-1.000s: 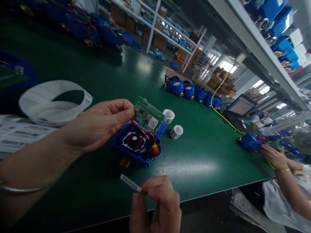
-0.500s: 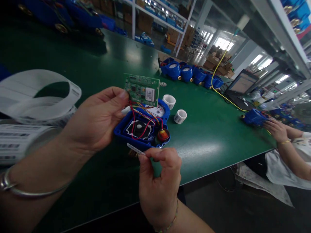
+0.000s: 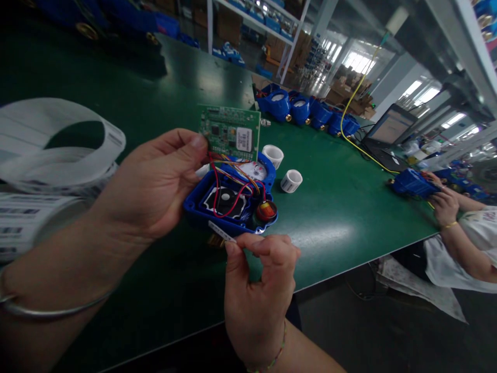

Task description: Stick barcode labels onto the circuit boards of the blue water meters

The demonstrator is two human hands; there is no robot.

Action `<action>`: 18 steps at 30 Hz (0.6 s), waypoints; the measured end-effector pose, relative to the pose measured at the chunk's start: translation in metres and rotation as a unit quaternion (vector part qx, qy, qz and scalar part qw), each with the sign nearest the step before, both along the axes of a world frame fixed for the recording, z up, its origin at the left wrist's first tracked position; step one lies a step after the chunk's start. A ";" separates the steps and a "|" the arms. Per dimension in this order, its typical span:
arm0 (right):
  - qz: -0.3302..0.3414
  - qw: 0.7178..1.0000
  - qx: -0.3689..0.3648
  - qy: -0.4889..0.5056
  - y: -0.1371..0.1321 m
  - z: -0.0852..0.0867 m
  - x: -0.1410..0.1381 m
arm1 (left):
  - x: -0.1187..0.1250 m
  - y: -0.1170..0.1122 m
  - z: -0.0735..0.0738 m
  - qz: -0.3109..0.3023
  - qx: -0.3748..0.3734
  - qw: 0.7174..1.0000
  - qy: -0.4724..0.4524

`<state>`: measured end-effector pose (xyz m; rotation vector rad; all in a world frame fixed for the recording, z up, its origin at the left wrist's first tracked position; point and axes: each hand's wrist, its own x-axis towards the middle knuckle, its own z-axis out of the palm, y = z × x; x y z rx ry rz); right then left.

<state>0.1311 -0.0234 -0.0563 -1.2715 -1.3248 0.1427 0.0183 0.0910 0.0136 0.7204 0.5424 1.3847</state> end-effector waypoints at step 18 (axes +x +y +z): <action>-0.060 0.997 0.021 -0.050 0.009 0.000 0.000 | 0.003 0.006 -0.003 0.023 0.013 1.000 0.003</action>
